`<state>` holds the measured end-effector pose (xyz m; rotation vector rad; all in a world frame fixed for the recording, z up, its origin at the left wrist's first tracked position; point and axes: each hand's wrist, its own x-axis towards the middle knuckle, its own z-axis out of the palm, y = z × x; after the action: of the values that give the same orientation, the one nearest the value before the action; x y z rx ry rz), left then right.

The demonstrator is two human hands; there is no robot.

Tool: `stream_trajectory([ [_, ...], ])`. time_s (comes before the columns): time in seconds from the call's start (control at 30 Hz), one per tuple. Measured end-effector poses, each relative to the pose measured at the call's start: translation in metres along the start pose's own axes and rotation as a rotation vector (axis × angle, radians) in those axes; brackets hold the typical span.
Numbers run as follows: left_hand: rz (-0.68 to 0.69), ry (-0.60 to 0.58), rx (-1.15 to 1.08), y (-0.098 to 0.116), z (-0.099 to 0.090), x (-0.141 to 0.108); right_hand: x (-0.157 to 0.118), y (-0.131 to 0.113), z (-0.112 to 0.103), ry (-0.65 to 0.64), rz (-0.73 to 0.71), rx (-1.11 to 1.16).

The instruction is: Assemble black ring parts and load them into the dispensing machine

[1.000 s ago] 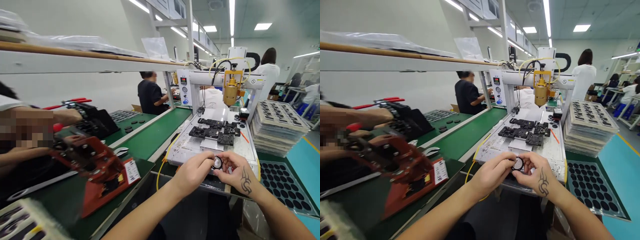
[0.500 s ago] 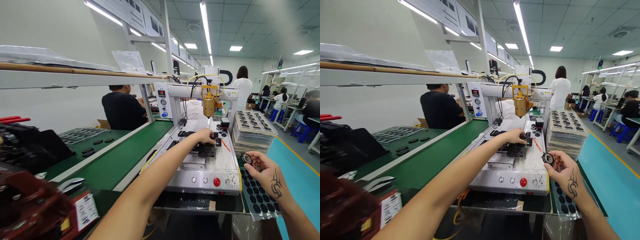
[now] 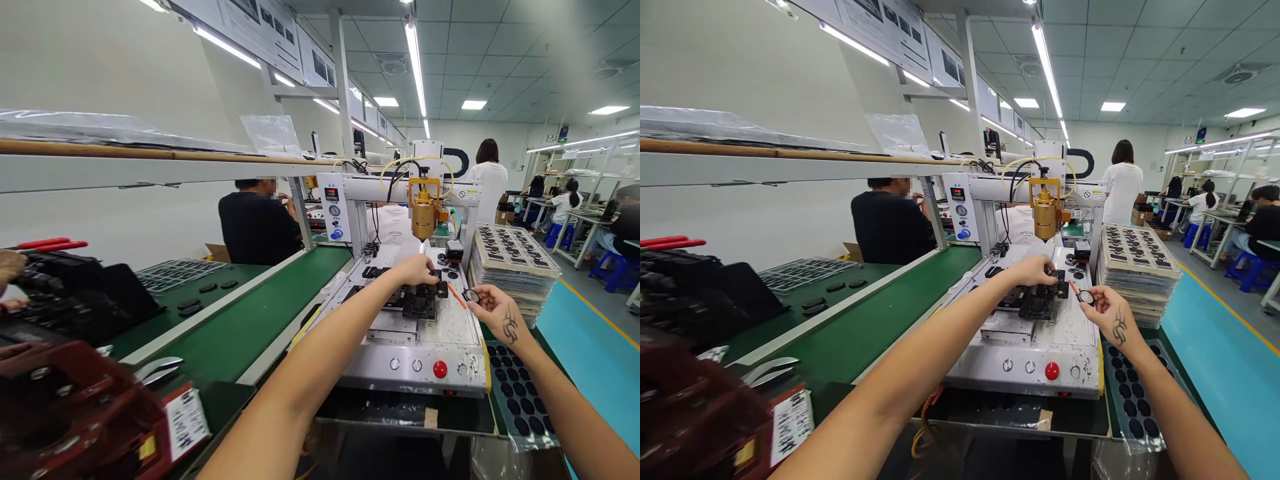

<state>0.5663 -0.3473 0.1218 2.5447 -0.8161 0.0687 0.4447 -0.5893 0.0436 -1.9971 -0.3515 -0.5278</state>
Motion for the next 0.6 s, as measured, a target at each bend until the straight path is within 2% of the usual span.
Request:
stream_trajectory([
  [0.17, 0.046, 0.19, -0.202, 0.009, -0.026, -0.041, 0.063, 0.008, 0.038, -0.204, -0.041, -0.083],
  [0.3, 0.073, 0.255, -0.31, 0.016, -0.037, -0.087, 0.106, 0.016, 0.055, -0.373, -0.023, -0.168],
  [0.43, 0.073, 0.274, -0.349, 0.018, -0.044, -0.137, 0.12, 0.022, 0.055, -0.511, -0.057, -0.221],
  [0.6, 0.026, 0.266, -0.288, 0.018, -0.047, -0.187, 0.121, 0.028, 0.054, -0.539, -0.135, -0.285],
])
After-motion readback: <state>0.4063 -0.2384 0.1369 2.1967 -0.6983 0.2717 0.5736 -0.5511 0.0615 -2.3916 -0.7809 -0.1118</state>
